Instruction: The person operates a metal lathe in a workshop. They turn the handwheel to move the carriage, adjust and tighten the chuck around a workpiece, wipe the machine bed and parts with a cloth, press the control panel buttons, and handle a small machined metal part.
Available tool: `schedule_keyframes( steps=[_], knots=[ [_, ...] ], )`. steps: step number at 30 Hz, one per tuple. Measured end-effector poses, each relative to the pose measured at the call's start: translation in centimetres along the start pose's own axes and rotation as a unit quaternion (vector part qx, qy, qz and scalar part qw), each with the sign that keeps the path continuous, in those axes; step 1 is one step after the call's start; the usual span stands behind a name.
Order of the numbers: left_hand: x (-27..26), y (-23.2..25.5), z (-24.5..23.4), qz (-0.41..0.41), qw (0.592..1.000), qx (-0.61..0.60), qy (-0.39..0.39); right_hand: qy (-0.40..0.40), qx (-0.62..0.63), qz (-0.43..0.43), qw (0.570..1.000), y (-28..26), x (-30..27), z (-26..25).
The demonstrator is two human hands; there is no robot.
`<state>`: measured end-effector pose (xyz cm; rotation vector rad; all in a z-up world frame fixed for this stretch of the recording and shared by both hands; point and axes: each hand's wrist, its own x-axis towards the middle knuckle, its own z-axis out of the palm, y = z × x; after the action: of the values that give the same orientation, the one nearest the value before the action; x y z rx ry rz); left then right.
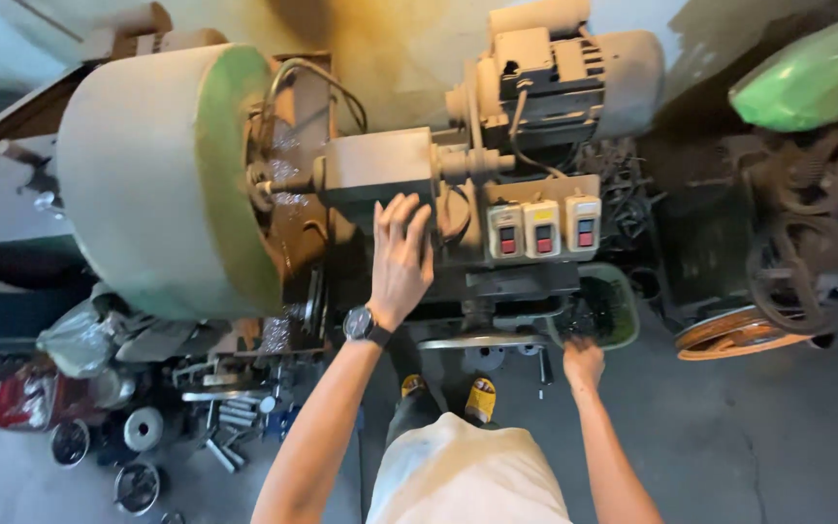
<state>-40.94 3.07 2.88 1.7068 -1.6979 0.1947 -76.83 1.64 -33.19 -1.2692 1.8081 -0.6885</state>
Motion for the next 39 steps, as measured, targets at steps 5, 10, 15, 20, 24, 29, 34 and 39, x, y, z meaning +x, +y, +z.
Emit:
schedule_keyframes(
  steps=[5, 10, 15, 20, 24, 29, 34, 39],
  knots=[
    [1.3, -2.9, 0.5, -0.007, 0.994, 0.102, -0.044, -0.092, -0.138, 0.089, 0.982, 3.0, -3.2, 2.5],
    [1.4, -3.6, 0.9, -0.018, 0.989, 0.119, -0.089, -0.123, -0.162, 0.113, 0.973, 2.6, -4.4, 2.4],
    [1.2, -3.8, 1.0, -0.023, 0.990, 0.111, -0.083, -0.147, -0.184, 0.125, 0.964, 6.1, -3.6, 3.9],
    [1.1, -4.0, 1.1, -0.010, 0.990, 0.114, -0.086, -0.187, -0.162, 0.152, 0.957, 5.1, -3.8, 3.2],
    [1.0, -4.1, 1.1, -0.006, 0.991, 0.106, -0.087, -0.209, -0.086, 0.192, 0.955, 3.4, -4.1, 2.0],
    [0.8, -4.2, 1.3, -0.010, 0.990, 0.107, -0.087, -0.246, -0.053, 0.166, 0.953, -0.2, -6.8, -0.3],
    [0.7, -4.9, 1.2, -0.014, 0.991, 0.112, -0.071, -0.304, 0.040, 0.138, 0.942, -5.2, -13.9, 4.8],
    [0.4, -5.2, 0.4, -0.021, 0.991, 0.115, -0.069, -0.345, 0.130, 0.121, 0.922, -8.6, -19.6, 13.5]
  ],
)
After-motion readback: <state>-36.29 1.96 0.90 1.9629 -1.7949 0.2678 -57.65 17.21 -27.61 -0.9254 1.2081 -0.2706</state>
